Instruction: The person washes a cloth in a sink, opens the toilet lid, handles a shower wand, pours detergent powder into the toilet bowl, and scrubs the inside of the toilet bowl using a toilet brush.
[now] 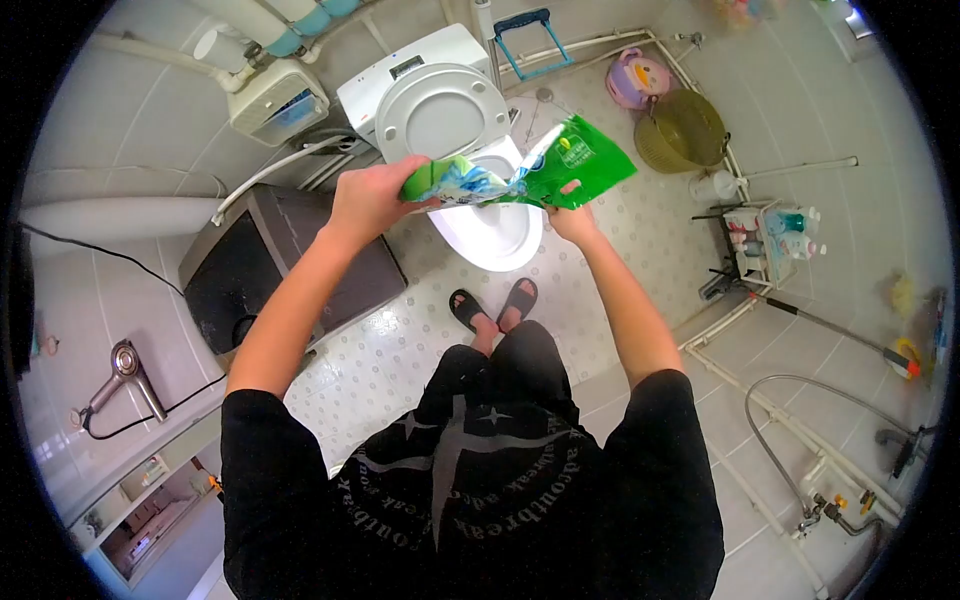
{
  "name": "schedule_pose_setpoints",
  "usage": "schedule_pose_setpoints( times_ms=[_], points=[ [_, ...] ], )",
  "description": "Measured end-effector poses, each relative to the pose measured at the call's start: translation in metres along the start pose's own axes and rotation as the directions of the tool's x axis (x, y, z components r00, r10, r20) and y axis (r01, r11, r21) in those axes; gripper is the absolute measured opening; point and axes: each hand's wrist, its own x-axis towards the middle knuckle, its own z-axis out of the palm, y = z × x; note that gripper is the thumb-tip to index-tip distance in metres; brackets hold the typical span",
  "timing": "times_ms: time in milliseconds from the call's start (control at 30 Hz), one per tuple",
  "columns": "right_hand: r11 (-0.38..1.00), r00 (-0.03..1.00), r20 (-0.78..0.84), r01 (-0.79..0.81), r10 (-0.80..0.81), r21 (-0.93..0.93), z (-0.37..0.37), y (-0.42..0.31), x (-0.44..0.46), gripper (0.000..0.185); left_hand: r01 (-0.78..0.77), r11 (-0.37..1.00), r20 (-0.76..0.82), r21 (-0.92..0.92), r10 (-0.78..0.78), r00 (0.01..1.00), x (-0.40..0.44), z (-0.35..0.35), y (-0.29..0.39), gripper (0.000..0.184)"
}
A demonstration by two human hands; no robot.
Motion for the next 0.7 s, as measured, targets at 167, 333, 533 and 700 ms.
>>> schedule_pose_setpoints(
  times_ms=[167,333,533,700],
  points=[
    [0.984,0.997,0.069,-0.056,0.045,0.168,-0.004,0.008,-0.008,0.027,0.284,0.952,0.204,-0.113,-0.257,0.945,0.002,-0.018,-0.001,0.058],
    [0.941,0.997,0.009,-0.071,0.072,0.33,-0.013,0.001,0.0,0.027,0.437,0.823,0.396,-0.363,-0.288,0.872,-0.004,-0.032,-0.016,0.06],
    [0.917,0.966,0.188,-0.23,0.176,0.325,0.004,0.019,0.01,0.02,0.528,0.604,0.444,-0.597,-0.3,0.844,-0.045,0.008,-0.034,0.032],
    [0.781,0.93,0.234,-0.365,0.283,0.507,0.025,0.036,0.011,0.015,0.616,0.523,0.449,-0.59,-0.422,0.788,-0.065,0.044,-0.041,0.028]
  ],
)
